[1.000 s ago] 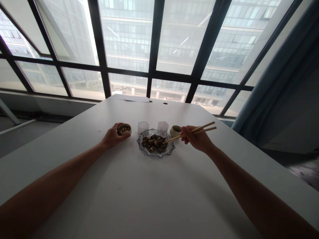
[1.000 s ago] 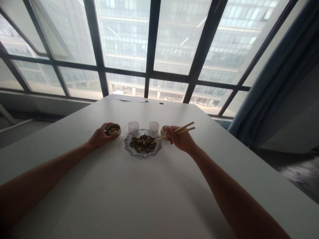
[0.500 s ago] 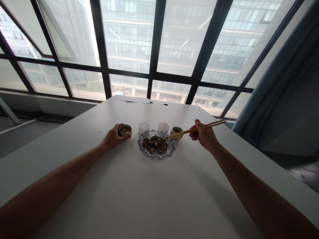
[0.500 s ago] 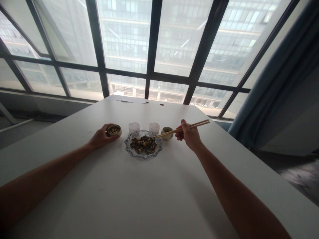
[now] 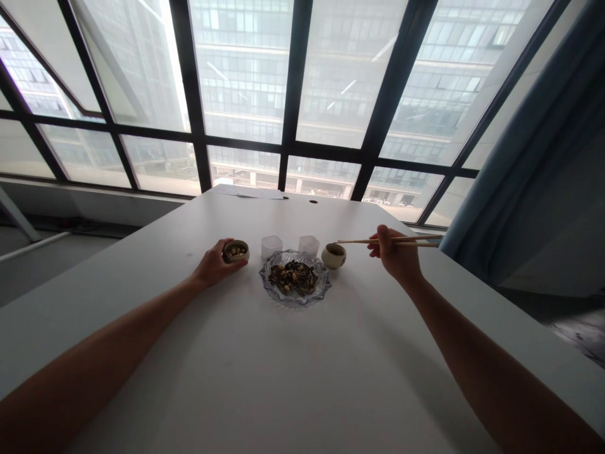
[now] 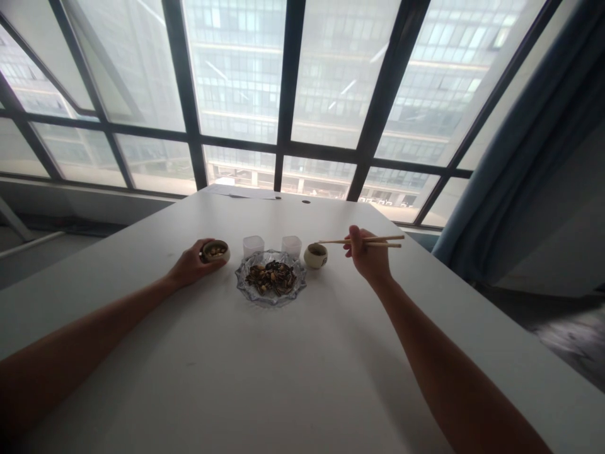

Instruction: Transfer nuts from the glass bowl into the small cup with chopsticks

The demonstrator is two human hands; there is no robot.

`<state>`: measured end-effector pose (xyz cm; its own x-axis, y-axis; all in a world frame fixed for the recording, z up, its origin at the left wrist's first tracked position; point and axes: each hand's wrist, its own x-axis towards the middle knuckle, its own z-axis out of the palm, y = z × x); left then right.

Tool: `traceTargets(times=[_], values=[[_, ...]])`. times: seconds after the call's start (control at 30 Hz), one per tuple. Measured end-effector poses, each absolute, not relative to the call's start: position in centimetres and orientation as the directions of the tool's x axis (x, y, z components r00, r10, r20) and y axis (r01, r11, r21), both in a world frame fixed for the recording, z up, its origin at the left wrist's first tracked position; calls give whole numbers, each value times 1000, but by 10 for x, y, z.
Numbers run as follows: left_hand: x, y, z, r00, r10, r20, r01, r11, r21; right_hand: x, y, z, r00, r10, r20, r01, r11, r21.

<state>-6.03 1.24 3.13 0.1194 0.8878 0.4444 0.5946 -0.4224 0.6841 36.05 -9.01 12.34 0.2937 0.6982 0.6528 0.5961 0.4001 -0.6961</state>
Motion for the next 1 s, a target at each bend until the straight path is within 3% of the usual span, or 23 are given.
traceTargets(times=[0.07, 0.17, 0.3, 0.4, 0.53, 0.67, 1.0], values=[[-60, 12, 31, 120, 889, 442, 595, -421, 685, 355, -94, 129, 318, 686, 654, 529, 444, -723], [-60, 12, 31, 118, 889, 443, 596, -420, 684, 340, -102, 136, 235, 787, 570, 427, 443, -788], [-60, 12, 31, 114, 884, 454, 595, -427, 681, 316, -110, 133, 41, 924, 380, 434, 326, -840], [-60, 13, 30, 115, 881, 459, 591, -432, 681, 301, -112, 122, -69, 953, 295, 442, 294, -847], [-60, 14, 30, 121, 881, 458, 590, -435, 681, 294, -110, 108, -84, 906, 415, 477, 402, -782], [-59, 14, 29, 122, 882, 455, 595, -432, 677, 296, -109, 102, 24, 847, 531, 484, 455, -748], [-59, 14, 30, 121, 879, 462, 591, -437, 678, 286, -108, 89, -50, 882, 468, 397, 448, -801]])
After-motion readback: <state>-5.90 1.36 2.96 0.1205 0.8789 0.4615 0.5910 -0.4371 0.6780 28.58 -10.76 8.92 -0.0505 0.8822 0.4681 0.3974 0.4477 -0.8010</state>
